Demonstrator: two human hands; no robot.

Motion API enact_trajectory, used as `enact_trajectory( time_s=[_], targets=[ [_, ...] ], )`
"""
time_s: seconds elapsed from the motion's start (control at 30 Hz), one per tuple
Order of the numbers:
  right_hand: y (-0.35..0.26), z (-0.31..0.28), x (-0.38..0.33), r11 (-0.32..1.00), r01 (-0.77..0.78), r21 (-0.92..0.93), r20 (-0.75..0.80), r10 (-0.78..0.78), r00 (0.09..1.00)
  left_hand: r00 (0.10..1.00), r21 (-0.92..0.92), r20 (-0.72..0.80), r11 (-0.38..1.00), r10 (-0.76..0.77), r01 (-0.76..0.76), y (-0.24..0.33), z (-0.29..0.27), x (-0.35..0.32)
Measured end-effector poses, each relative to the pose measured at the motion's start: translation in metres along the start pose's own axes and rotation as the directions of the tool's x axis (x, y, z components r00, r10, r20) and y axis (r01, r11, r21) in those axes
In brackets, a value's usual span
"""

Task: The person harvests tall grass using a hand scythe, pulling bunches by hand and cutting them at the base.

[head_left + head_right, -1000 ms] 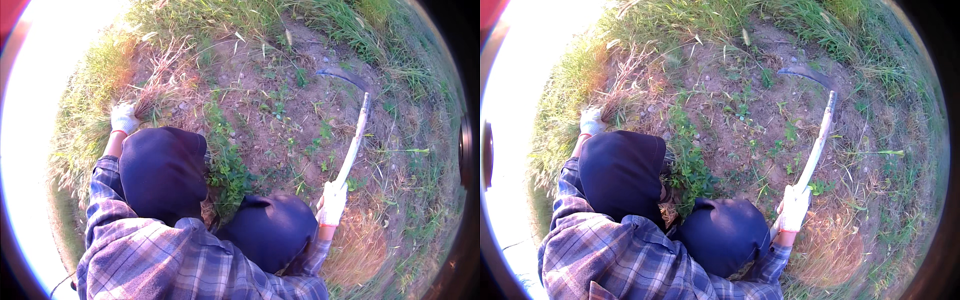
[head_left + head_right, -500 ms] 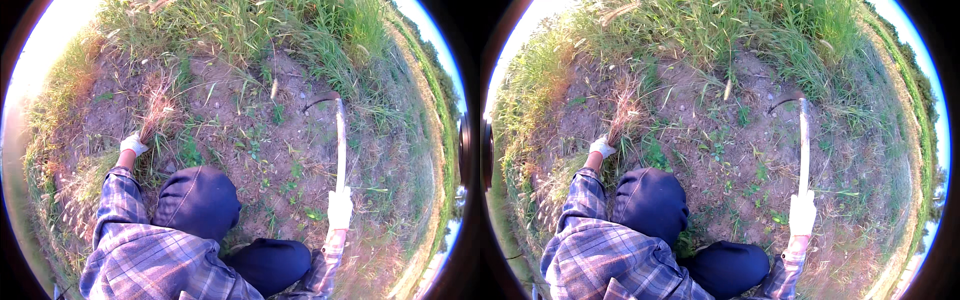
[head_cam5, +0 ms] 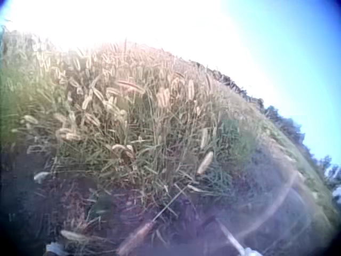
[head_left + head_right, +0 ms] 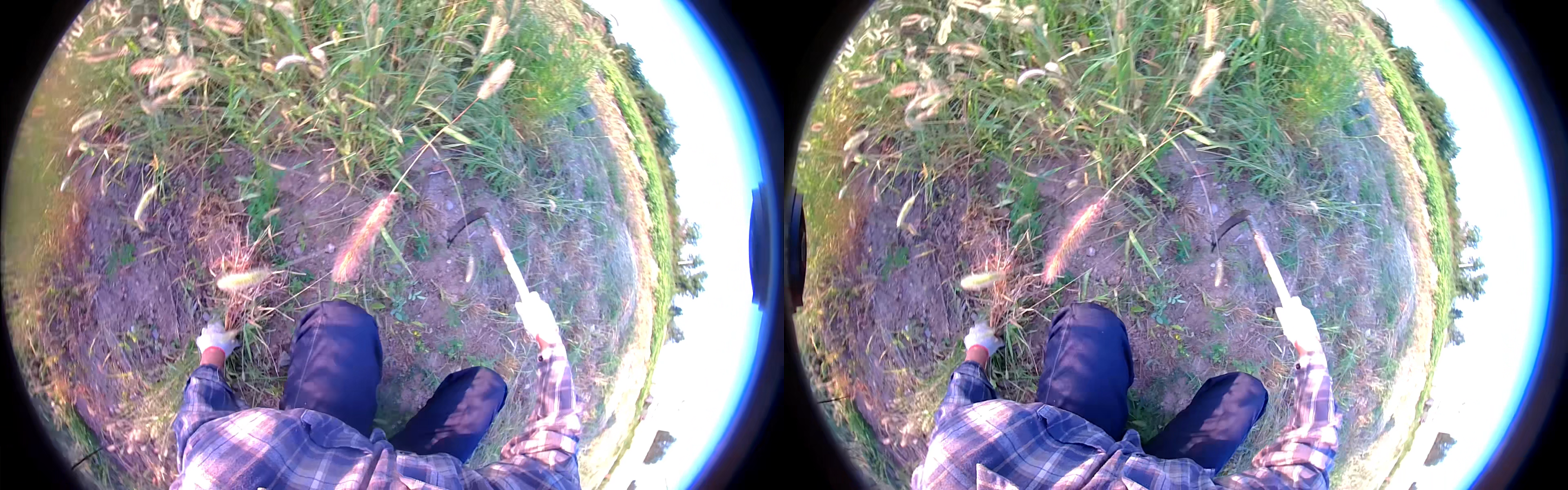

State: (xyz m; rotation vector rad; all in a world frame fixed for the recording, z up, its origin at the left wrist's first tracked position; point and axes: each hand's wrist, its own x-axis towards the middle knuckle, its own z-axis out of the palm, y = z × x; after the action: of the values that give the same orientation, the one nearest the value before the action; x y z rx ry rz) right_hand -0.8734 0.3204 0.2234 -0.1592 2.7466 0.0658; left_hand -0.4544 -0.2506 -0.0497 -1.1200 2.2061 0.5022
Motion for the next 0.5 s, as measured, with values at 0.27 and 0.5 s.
enact_trajectory(
  time_s=[0.27, 0.5],
  targets=[
    [-0.026, -0.019, 0.028, 0.986, -0.068, -0.155, 0.048, 0.076, 0.996, 0.986, 0.074, 0.129, 0.992, -0.109, 0.100, 0.019, 0.007, 0.013],
    [-0.054, -0.037, -0.008, 0.990, -0.006, -0.142, 0.028, 0.010, 1.000, 0.951, -0.168, -0.053, 0.937, 0.303, -0.308, 0.006, 0.016, 0.010]
  ],
)
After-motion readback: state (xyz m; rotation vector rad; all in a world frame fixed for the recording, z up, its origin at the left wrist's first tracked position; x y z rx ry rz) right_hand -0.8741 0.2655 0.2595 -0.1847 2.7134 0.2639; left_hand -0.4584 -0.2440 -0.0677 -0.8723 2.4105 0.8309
